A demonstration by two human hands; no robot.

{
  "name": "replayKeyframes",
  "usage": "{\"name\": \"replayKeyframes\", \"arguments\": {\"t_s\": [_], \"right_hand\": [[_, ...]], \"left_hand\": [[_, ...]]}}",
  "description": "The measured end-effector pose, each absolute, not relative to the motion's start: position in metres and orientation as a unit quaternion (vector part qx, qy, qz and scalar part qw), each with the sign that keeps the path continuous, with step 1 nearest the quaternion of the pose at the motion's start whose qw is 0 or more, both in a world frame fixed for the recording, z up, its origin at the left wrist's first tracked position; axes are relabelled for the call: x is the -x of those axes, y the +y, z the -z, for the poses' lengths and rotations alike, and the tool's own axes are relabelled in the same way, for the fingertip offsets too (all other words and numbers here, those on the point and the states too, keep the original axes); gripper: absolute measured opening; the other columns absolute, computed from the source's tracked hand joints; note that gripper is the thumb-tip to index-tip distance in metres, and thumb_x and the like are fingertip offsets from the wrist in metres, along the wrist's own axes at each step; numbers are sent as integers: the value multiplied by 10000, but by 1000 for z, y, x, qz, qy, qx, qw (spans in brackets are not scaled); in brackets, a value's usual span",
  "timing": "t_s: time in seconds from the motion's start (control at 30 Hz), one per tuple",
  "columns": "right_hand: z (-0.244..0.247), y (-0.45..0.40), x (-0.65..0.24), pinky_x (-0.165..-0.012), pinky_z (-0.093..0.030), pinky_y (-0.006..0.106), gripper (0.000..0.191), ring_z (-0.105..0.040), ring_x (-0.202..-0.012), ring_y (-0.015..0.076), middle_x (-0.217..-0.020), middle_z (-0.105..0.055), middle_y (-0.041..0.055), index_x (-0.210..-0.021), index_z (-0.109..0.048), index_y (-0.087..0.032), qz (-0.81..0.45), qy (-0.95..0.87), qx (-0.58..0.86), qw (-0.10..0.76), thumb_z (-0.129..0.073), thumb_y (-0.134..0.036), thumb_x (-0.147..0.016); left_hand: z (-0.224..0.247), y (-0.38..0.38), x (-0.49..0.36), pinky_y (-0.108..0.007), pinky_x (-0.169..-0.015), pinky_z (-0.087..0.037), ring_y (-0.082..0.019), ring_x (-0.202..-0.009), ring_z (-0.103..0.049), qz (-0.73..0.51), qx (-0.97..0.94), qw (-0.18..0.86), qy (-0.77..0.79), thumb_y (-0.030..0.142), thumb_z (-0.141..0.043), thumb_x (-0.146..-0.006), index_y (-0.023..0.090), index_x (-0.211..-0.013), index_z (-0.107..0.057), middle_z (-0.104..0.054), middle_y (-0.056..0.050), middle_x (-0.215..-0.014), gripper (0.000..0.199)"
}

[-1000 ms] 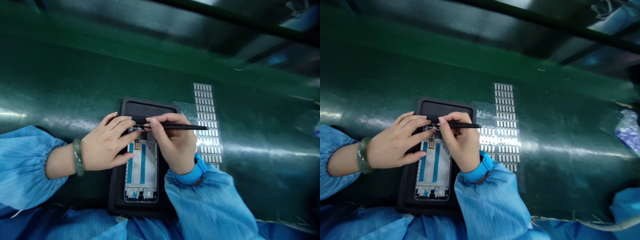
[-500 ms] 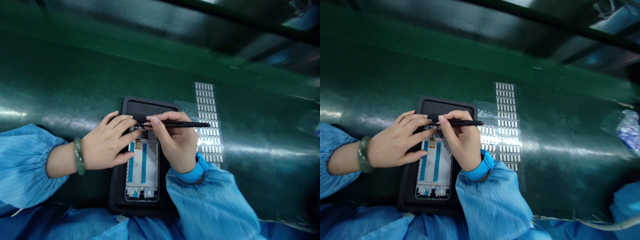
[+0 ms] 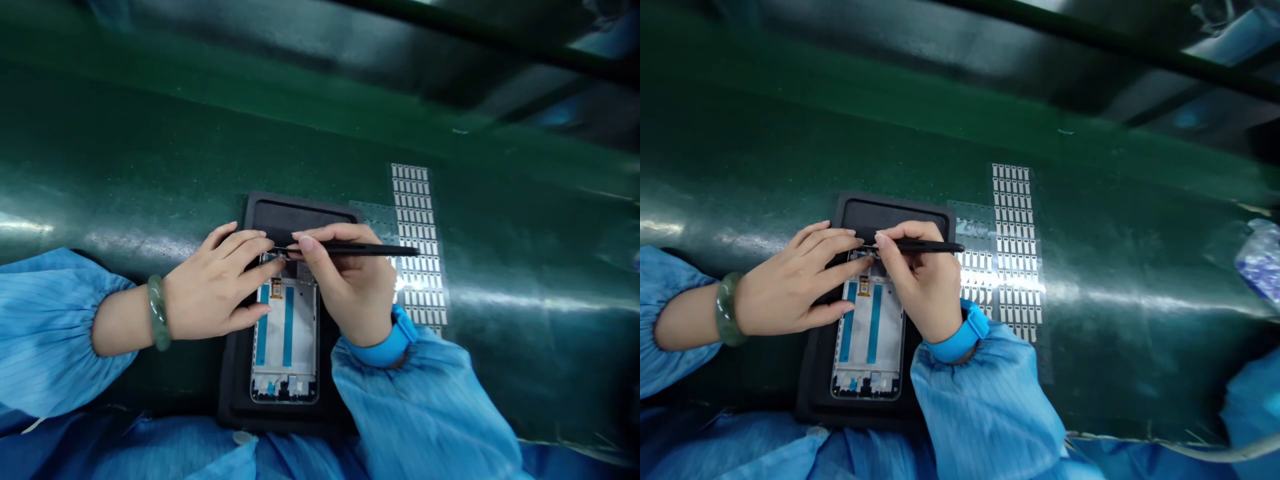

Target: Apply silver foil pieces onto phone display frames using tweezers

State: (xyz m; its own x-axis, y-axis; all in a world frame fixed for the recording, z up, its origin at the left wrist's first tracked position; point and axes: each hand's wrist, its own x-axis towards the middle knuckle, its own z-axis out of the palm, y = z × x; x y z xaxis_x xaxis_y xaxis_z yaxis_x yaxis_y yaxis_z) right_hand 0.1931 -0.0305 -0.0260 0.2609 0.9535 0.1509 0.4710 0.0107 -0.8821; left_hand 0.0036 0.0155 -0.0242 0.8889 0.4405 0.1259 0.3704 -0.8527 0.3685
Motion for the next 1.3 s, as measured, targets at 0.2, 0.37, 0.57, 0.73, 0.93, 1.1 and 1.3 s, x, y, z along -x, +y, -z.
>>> {"name": "replayKeyframes", "arguments": {"t_s": [0.2, 0.37, 0.57, 0.73, 0.93, 1.1, 1.3], "right_hand": [[27, -30, -193, -607, -576, 277, 85, -673, -704, 132, -860, -657, 9, -882, -578, -208, -264, -548, 644, 465, -621, -270, -844], [27, -30, -193, -611, -580, 289, 86, -673, -706, 139, -861, -655, 15, -882, -578, -208, -266, -546, 647, 461, -616, -276, -846], [26, -31, -192, -592, -581, 282, 102, -679, -702, 147, -867, -655, 25, -874, -577, -210, -270, -536, 647, 470, -625, -294, -839], [26, -32, -192, -594, -582, 284, 98, -679, -692, 145, -849, -657, 18, -872, -582, -213, -270, -537, 652, 462, -628, -292, -837], [25, -31, -192, -588, -576, 273, 74, -676, -697, 136, -853, -658, 15, -865, -585, -211, -256, -550, 650, 457, -618, -272, -841], [25, -31, -193, -593, -574, 281, 91, -674, -696, 140, -850, -660, 15, -872, -583, -209, -267, -542, 655, 454, -619, -287, -842], [26, -31, -193, -584, -566, 285, 105, -671, -686, 143, -852, -662, 13, -876, -584, -208, -268, -543, 656, 451, -622, -299, -839]], "left_hand": [[24, 16, -4, -547, -1069, -290, -314, -1272, -391, -101, -957, 171, 212, 374, -488, -900, 140, -1293, -486, -489, -161, -1288, 458], [24, 16, -4, -549, -1067, -290, -314, -1268, -395, -103, -957, 171, 211, 379, -480, -902, 137, -1289, -491, -490, -163, -1283, 457], [24, 15, -4, -545, -1072, -282, -311, -1275, -389, -98, -957, 170, 212, 377, -476, -904, 141, -1292, -490, -487, -158, -1298, 454], [25, 15, -4, -532, -1083, -275, -308, -1279, -389, -93, -956, 171, 217, 403, -462, -907, 89, -1311, -468, -496, -167, -1296, 511], [24, 15, -4, -533, -1083, -276, -310, -1278, -391, -96, -956, 171, 218, 391, -461, -906, 86, -1296, -482, -506, -165, -1290, 495], [24, 16, -5, -531, -1083, -275, -305, -1279, -390, -95, -956, 174, 218, 391, -456, -909, 90, -1303, -476, -503, -163, -1291, 497], [24, 15, -4, -532, -1082, -277, -305, -1273, -396, -92, -957, 171, 217, 387, -457, -908, 88, -1301, -480, -503, -166, -1286, 494]]}}
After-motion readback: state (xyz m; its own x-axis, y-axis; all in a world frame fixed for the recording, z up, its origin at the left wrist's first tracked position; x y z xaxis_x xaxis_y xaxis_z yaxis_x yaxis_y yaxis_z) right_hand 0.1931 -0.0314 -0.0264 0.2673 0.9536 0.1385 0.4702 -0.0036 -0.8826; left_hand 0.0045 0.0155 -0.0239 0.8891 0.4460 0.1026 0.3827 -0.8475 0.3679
